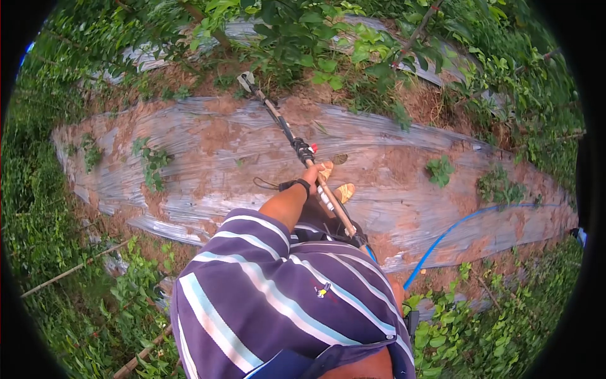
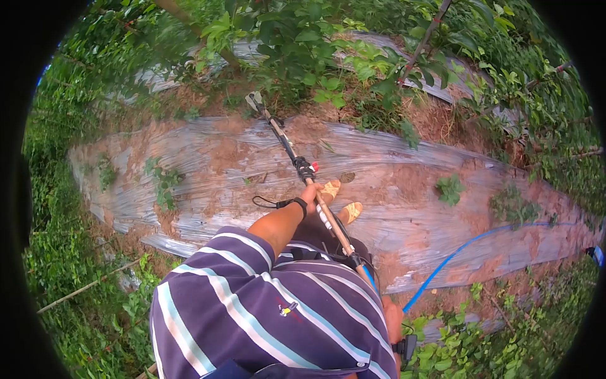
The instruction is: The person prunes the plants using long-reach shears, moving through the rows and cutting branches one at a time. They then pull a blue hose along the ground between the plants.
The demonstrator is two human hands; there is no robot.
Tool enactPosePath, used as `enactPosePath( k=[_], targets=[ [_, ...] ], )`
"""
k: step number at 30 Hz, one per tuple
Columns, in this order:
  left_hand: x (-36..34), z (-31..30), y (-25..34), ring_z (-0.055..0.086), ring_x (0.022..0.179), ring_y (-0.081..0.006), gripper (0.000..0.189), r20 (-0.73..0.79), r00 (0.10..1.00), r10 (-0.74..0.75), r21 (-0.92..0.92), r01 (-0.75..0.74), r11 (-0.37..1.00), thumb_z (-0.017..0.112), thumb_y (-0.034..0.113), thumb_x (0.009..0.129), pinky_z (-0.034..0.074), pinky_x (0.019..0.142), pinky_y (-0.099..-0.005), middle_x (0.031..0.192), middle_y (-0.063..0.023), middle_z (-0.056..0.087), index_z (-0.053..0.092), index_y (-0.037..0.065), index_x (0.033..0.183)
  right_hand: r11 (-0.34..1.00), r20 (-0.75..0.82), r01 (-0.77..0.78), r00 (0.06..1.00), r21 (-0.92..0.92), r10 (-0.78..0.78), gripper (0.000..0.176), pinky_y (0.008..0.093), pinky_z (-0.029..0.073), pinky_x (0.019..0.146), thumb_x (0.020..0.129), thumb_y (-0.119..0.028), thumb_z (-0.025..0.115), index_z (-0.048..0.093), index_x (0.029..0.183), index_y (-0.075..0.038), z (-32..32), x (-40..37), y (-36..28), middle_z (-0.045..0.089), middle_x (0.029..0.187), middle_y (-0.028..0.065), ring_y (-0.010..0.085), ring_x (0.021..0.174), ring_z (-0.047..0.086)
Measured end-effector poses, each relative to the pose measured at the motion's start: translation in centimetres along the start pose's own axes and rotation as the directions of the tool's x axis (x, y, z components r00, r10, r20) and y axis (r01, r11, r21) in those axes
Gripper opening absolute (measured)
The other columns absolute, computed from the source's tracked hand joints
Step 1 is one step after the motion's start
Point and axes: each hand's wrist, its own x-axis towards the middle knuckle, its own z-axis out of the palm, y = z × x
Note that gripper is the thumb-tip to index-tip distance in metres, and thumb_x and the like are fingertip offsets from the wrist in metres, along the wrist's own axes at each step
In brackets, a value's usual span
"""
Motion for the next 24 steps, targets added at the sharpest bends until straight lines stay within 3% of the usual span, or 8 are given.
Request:
enactPosePath(
  k=[7, 10, 13, 15, 19, 21, 22, 24],
  targets=[
    [2.5, -0.3, -2.1, 0.055, 0.063, -0.0263, 0.02, -0.089, 0.996, 0.015, -0.018, -0.016, 1.0, 0.061, 0.018, 0.082, 0.051, 0.061, -0.0401, 0.074, -0.0096, 0.054, 0.053, 0.001, 0.092, 0.998, -0.027, -0.013, 1.0, 0.061, 0.015, 0.026, 0.0548, 0.042, 0.058, 0.084, -0.033, 0.062, 0.056, 0.077, -0.008, 0.7, 0.1, 2.4, 0.059, 0.066, 0.0237, 0.0467, 0.067, 0.059],
    [2.5, -0.1, -2.8, 0.058, 0.073, -0.027, 0.025, -0.091, 0.994, 0.067, 0.035, -0.064, 0.997, 0.061, 0.016, 0.081, 0.052, 0.069, -0.0412, 0.083, -0.011, 0.056, 0.053, -0.001, 0.098, 0.999, -0.036, -0.005, 0.999, 0.052, 0.007, 0.025, 0.0542, 0.043, 0.059, 0.084, -0.033, 0.062, 0.057, 0.077, -0.009, 1.2, -0.1, 3.7, 0.06, 0.067, 0.0221, 0.0457, 0.069, 0.06],
    [2.3, 0.1, -3.4, 0.056, 0.07, -0.0217, 0.012, -0.167, 0.985, 0.046, 0.016, -0.044, 0.999, 0.064, 0.01, 0.076, 0.047, 0.062, -0.036, 0.076, -0.0072, 0.057, 0.06, 0.004, 0.086, 0.996, -0.066, 0.039, 0.997, 0.084, -0.033, 0.025, 0.0539, 0.043, 0.059, 0.084, -0.032, 0.062, 0.057, 0.078, -0.009, 0.7, -0.5, 3.8, 0.06, 0.07, 0.022, 0.0456, 0.069, 0.06],
    [2.4, 0.1, -3.5, 0.055, 0.099, -0.0264, 0.03, -0.159, 0.987, -0.025, 0.036, 0.031, 0.999, 0.061, 0.012, 0.08, 0.049, 0.082, -0.0415, 0.107, -0.0141, 0.054, 0.052, -0.002, 0.106, 0.994, 0.002, -0.031, 1.0, 0.103, 0.031, 0.025, 0.0535, 0.043, 0.059, 0.084, -0.032, 0.063, 0.057, 0.079, -0.008, 0.3, -0.8, 3.8, 0.06, 0.072, 0.0226, 0.0454, 0.071, 0.06],
    [0.6, 1.3, -4.0, 0.057, 0.095, -0.0261, 0.033, -0.202, 0.979, 0.0, 0.067, 0.014, 0.998, 0.062, 0.009, 0.079, 0.05, 0.079, -0.0408, 0.107, -0.014, 0.055, 0.052, -0.003, 0.108, 0.983, -0.024, -0.015, 1.0, 0.185, 0.02, 0.024, 0.0523, 0.043, 0.06, 0.084, -0.029, 0.064, 0.057, 0.079, -0.006, 1.0, -1.2, 5.3, 0.059, 0.073, 0.0239, 0.0459, 0.072, 0.059],
    [-0.8, 2.4, -4.4, 0.055, 0.07, -0.0247, 0.019, -0.241, 0.969, 0.061, 0.128, -0.031, 0.991, 0.064, 0.014, 0.075, 0.048, 0.064, -0.0383, 0.081, -0.0091, 0.055, 0.06, 0.001, 0.089, 0.941, -0.013, -0.007, 1.0, 0.338, 0.012, 0.024, 0.0479, 0.044, 0.059, 0.085, -0.025, 0.064, 0.056, 0.077, -0.004, 1.2, -1.3, 5.8, 0.056, 0.071, 0.0242, 0.0436, 0.066, 0.057],
    [-0.2, 2.1, -4.9, 0.055, 0.07, -0.0247, 0.019, -0.241, 0.969, 0.063, 0.133, -0.032, 0.991, 0.064, 0.014, 0.075, 0.048, 0.064, -0.0383, 0.081, -0.0091, 0.055, 0.06, 0.001, 0.089, 0.94, -0.015, -0.007, 1.0, 0.342, 0.013, 0.024, 0.0479, 0.044, 0.059, 0.085, -0.025, 0.064, 0.056, 0.077, -0.004, 1.1, -1.4, 5.9, 0.056, 0.071, 0.0242, 0.0436, 0.066, 0.057],
    [2.1, 0.8, -5.9, 0.06, 0.079, -0.0278, 0.032, -0.193, 0.978, 0.073, 0.197, -0.034, 0.98, 0.065, 0.015, 0.076, 0.051, 0.072, -0.0407, 0.092, -0.0131, 0.059, 0.061, -0.003, 0.101, 0.929, 0.01, -0.026, 1.0, 0.369, 0.024, 0.028, 0.0403, 0.042, 0.053, 0.087, -0.023, 0.064, 0.054, 0.071, -0.002, 0.3, -1.4, 5.9, 0.054, 0.06, 0.0171, 0.0292, 0.053, 0.053]
  ],
)
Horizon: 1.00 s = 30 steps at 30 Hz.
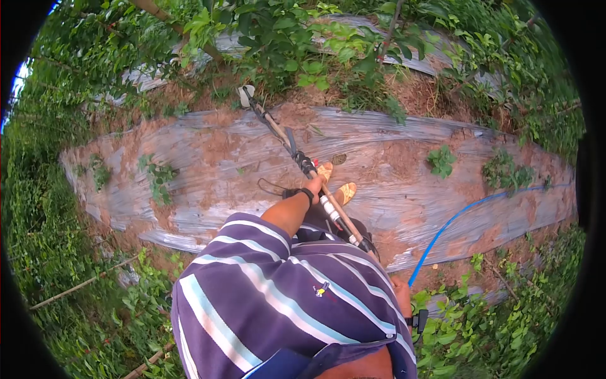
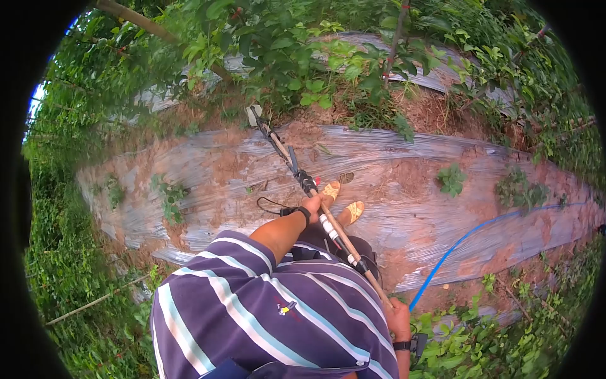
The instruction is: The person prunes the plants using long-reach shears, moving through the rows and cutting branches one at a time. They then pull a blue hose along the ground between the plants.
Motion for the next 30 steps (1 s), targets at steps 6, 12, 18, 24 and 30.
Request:
enactPosePath(
  k=[6, 12, 18, 24, 30],
  targets=[
    [2.3, -0.1, -1.7, 0.065, 0.073, -0.0249, 0.051, -0.108, 0.991, 0.075, 0.324, -0.037, 0.945, 0.08, 0.016, 0.07, 0.056, 0.062, -0.0375, 0.097, -0.015, 0.064, 0.059, -0.013, 0.107, 0.916, 0.17, -0.217, 0.971, 0.336, 0.168, 0.038, 0.0277, 0.035, 0.046, 0.09, -0.027, 0.065, 0.053, 0.063, -0.003, -2.4, 0.0, -2.6, 0.048, 0.055, -0.0016, 0.0075, 0.05, 0.045],
    [-0.1, 1.0, -0.8, 0.068, 0.081, -0.0223, 0.057, -0.251, 0.943, 0.217, 0.603, -0.023, 0.797, 0.082, 0.021, 0.069, 0.056, 0.064, -0.0366, 0.1, -0.0186, 0.066, 0.061, -0.015, 0.106, 0.831, 0.302, -0.381, 0.914, 0.406, 0.272, 0.039, 0.0253, 0.034, 0.044, 0.091, -0.036, 0.063, 0.061, 0.067, -0.005, -2.7, 0.7, 1.1, 0.053, 0.054, 0.0003, 0.0085, 0.048, 0.047],
    [-1.8, 1.0, -0.4, 0.069, 0.08, -0.0231, 0.052, -0.285, 0.933, 0.22, 0.629, 0.008, 0.777, 0.081, 0.022, 0.07, 0.056, 0.066, -0.0369, 0.095, -0.0198, 0.069, 0.063, -0.016, 0.101, 0.82, 0.383, -0.453, 0.868, 0.35, 0.316, 0.039, 0.025, 0.034, 0.044, 0.091, -0.037, 0.063, 0.064, 0.069, -0.005, -3.6, 1.6, 2.6, 0.054, 0.053, 0.0005, 0.0089, 0.046, 0.047],
    [-2.2, -1.2, 0.1, 0.066, 0.079, -0.0296, 0.042, -0.11, 0.988, 0.105, 0.264, -0.073, 0.962, 0.074, 0.016, 0.075, 0.056, 0.068, -0.0443, 0.094, -0.0157, 0.064, 0.059, -0.008, 0.106, 0.952, 0.324, -0.243, 0.93, 0.189, 0.173, 0.041, 0.0301, 0.038, 0.047, 0.087, -0.039, 0.066, 0.062, 0.068, -0.002, -3.9, 1.9, 0.7, 0.054, 0.054, 0.0048, 0.0114, 0.051, 0.051],
    [-5.6, -1.1, 2.7, 0.056, 0.09, -0.0306, 0.034, 0.037, 0.998, 0.042, -0.177, -0.035, 0.984, 0.065, 0.008, 0.076, 0.052, 0.08, -0.0511, 0.098, -0.0136, 0.051, 0.053, -0.001, 0.106, 0.983, 0.039, -0.015, 0.999, -0.182, 0.023, 0.042, 0.0475, 0.044, 0.058, 0.079, -0.04, 0.071, 0.06, 0.075, 0.001, -4.1, 0.8, -4.7, 0.055, 0.064, 0.0254, 0.0397, 0.062, 0.059]
  ],
)
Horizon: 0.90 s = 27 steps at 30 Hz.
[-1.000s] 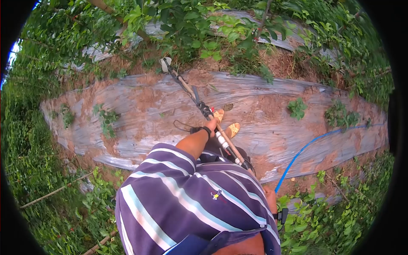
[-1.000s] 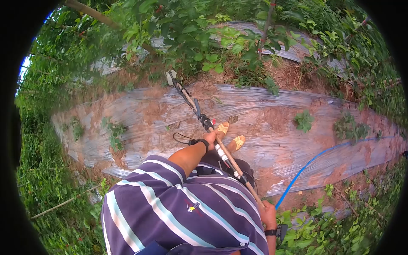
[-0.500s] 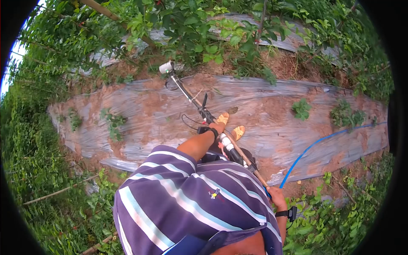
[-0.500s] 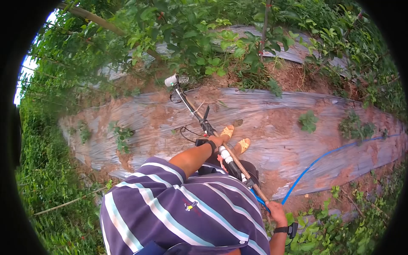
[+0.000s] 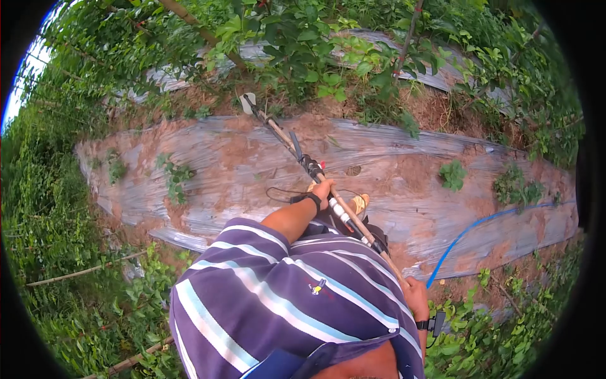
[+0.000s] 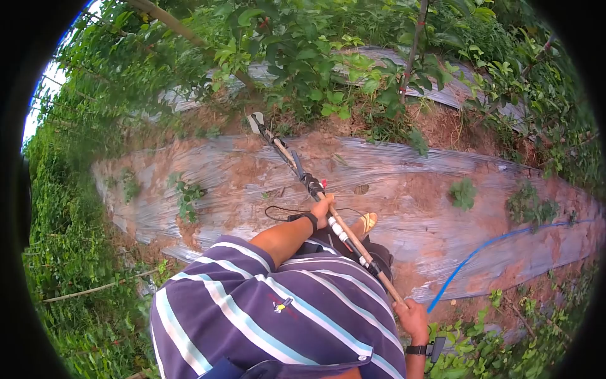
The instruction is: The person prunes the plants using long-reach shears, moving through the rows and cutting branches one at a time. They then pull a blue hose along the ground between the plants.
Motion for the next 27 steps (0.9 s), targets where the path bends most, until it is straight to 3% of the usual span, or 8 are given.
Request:
enactPosePath(
  k=[3, 7, 12, 13, 20, 27],
  targets=[
    [1.0, 0.2, 1.3, 0.054, 0.092, -0.0317, 0.032, -0.011, 0.999, -0.038, -0.029, 0.038, 0.999, 0.064, 0.009, 0.077, 0.051, 0.081, -0.0515, 0.098, -0.0137, 0.051, 0.052, 0.002, 0.105, 0.996, -0.085, -0.006, 0.996, -0.091, -0.002, 0.04, 0.0499, 0.044, 0.06, 0.078, -0.039, 0.071, 0.061, 0.075, 0.0, -0.8, -0.6, -4.8, 0.059, 0.069, 0.0267, 0.0457, 0.068, 0.058],
    [3.9, -1.1, 2.7, 0.053, 0.088, -0.0318, 0.028, 0.08, 0.994, -0.077, -0.063, 0.082, 0.995, 0.063, 0.01, 0.076, 0.051, 0.077, -0.0503, 0.098, -0.0138, 0.05, 0.051, 0.004, 0.1, 0.989, -0.117, -0.034, 0.993, -0.147, 0.016, 0.041, 0.0504, 0.045, 0.06, 0.077, -0.04, 0.071, 0.06, 0.074, 0.0, 0.4, -0.7, -8.7, 0.06, 0.068, 0.0255, 0.045, 0.068, 0.059],
    [5.3, -4.0, 4.2, 0.052, 0.071, -0.0274, 0.02, 0.198, 0.972, -0.124, -0.082, 0.142, 0.986, 0.062, 0.006, 0.074, 0.049, 0.064, -0.0459, 0.08, -0.0104, 0.049, 0.049, 0.006, 0.09, 0.961, -0.113, -0.002, 0.993, -0.276, -0.03, 0.037, 0.0528, 0.045, 0.059, 0.079, -0.037, 0.069, 0.06, 0.073, -0.002, 3.3, -2.2, -12.7, 0.06, 0.067, 0.0259, 0.0464, 0.065, 0.059],
    [4.8, -4.2, 4.2, 0.052, 0.065, -0.0261, 0.019, 0.15, 0.987, -0.049, -0.11, 0.066, 0.992, 0.061, 0.005, 0.074, 0.049, 0.06, -0.0443, 0.072, -0.009, 0.048, 0.049, 0.007, 0.088, 0.958, -0.109, -0.007, 0.994, -0.288, -0.026, 0.037, 0.0528, 0.045, 0.059, 0.079, -0.037, 0.069, 0.06, 0.073, -0.002, 4.1, -2.5, -12.9, 0.06, 0.067, 0.0259, 0.0464, 0.065, 0.059],
    [4.4, -7.6, 5.8, 0.053, 0.062, -0.0264, 0.02, 0.265, 0.955, -0.132, -0.04, 0.148, 0.988, 0.06, 0.003, 0.075, 0.049, 0.059, -0.0419, 0.071, -0.0099, 0.048, 0.047, 0.007, 0.09, 0.939, -0.131, -0.086, 0.99, -0.332, 0.044, 0.037, 0.0542, 0.045, 0.059, 0.082, -0.036, 0.067, 0.057, 0.072, -0.002, 7.0, -5.1, -17.4, 0.06, 0.065, 0.0259, 0.0465, 0.065, 0.059],
    [1.5, -8.6, 9.0, 0.053, 0.067, -0.0267, 0.02, 0.326, 0.928, -0.179, -0.118, 0.228, 0.966, 0.058, 0.002, 0.078, 0.05, 0.064, -0.0426, 0.075, -0.0105, 0.048, 0.045, 0.007, 0.092, 0.948, -0.195, -0.12, 0.979, -0.295, 0.063, 0.039, 0.0537, 0.043, 0.059, 0.082, -0.037, 0.068, 0.054, 0.07, -0.002, 8.4, -6.8, -22.1, 0.058, 0.063, 0.025, 0.0465, 0.064, 0.058]
  ],
)
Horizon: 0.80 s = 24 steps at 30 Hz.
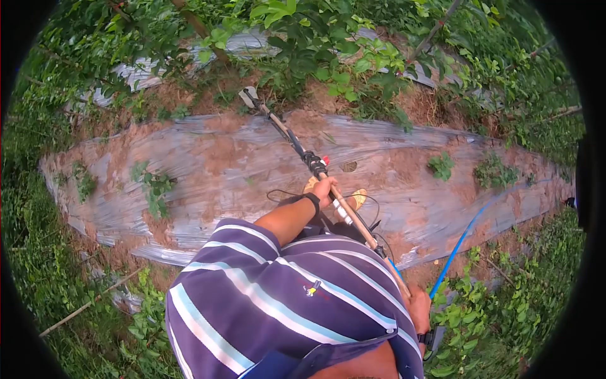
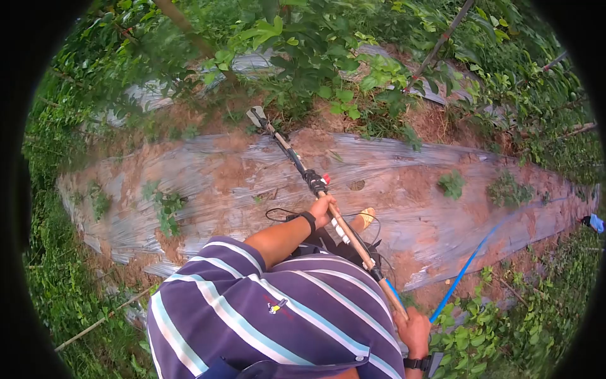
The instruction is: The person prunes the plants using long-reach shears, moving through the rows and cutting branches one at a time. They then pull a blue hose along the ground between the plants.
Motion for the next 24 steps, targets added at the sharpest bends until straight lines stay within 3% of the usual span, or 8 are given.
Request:
enactPosePath(
  k=[8, 14, 15, 17, 21, 24],
  targets=[
    [-0.7, -1.2, 1.3, 0.051, 0.068, -0.0252, 0.019, -0.005, 0.996, -0.086, -0.017, 0.085, 0.996, 0.058, 0.006, 0.08, 0.048, 0.065, -0.0412, 0.079, -0.0082, 0.047, 0.045, 0.01, 0.095, 0.997, 0.009, -0.07, 0.997, 0.01, 0.07, 0.04, 0.053, 0.043, 0.059, 0.081, -0.038, 0.069, 0.054, 0.07, -0.002, 2.0, -1.7, -0.1, 0.058, 0.065, 0.0243, 0.0463, 0.065, 0.058],
    [-0.5, -3.3, 0.9, 0.049, 0.071, -0.0204, 0.022, -0.002, 0.995, -0.095, 0.03, 0.095, 0.995, 0.059, 0.009, 0.081, 0.048, 0.066, -0.0371, 0.085, -0.0034, 0.045, 0.055, 0.019, 0.1, 0.994, 0.019, -0.1, 0.995, 0.05, 0.099, 0.04, 0.0514, 0.044, 0.058, 0.081, -0.039, 0.069, 0.055, 0.071, -0.003, 4.0, -3.2, -0.3, 0.06, 0.067, 0.0235, 0.0453, 0.066, 0.059],
    [-0.5, -3.5, 0.8, 0.049, 0.071, -0.0204, 0.022, 0.0, 0.995, -0.098, 0.034, 0.098, 0.995, 0.059, 0.009, 0.081, 0.048, 0.066, -0.0371, 0.085, -0.0034, 0.045, 0.055, 0.019, 0.1, 0.994, 0.031, -0.104, 0.994, 0.03, 0.103, 0.04, 0.0509, 0.045, 0.058, 0.08, -0.038, 0.069, 0.055, 0.071, -0.003, 4.3, -3.4, -0.2, 0.06, 0.067, 0.0233, 0.045, 0.066, 0.059],
    [-0.4, -3.9, 0.9, 0.054, 0.074, -0.0291, 0.023, 0.0, 0.997, -0.077, 0.067, 0.077, 0.995, 0.062, 0.014, 0.08, 0.05, 0.072, -0.0443, 0.084, -0.0119, 0.049, 0.049, 0.008, 0.097, 0.993, 0.019, -0.109, 0.994, 0.036, 0.108, 0.039, 0.0505, 0.045, 0.058, 0.08, -0.038, 0.07, 0.056, 0.071, -0.003, 4.6, -3.7, -0.3, 0.06, 0.067, 0.0232, 0.045, 0.066, 0.059],
    [-0.5, -4.1, 1.1, 0.053, 0.074, -0.0292, 0.023, -0.001, 0.998, -0.07, 0.057, 0.07, 0.996, 0.062, 0.014, 0.08, 0.05, 0.071, -0.0444, 0.084, -0.0118, 0.049, 0.048, 0.009, 0.097, 0.988, 0.018, -0.143, 0.99, 0.057, 0.143, 0.039, 0.0504, 0.045, 0.058, 0.079, -0.037, 0.071, 0.055, 0.071, -0.003, 4.5, -3.9, -1.1, 0.059, 0.067, 0.023, 0.0448, 0.065, 0.059],
    [-1.5, -3.4, 1.4, 0.05, 0.072, -0.0216, 0.022, -0.001, 0.995, -0.1, 0.047, 0.1, 0.994, 0.06, 0.011, 0.079, 0.049, 0.067, -0.0378, 0.085, -0.0046, 0.045, 0.052, 0.016, 0.099, 0.988, 0.006, -0.143, 0.99, 0.051, 0.142, 0.039, 0.0506, 0.044, 0.059, 0.079, -0.037, 0.071, 0.055, 0.07, -0.003, 4.2, -3.9, -1.5, 0.059, 0.067, 0.023, 0.0444, 0.065, 0.059]
  ],
)
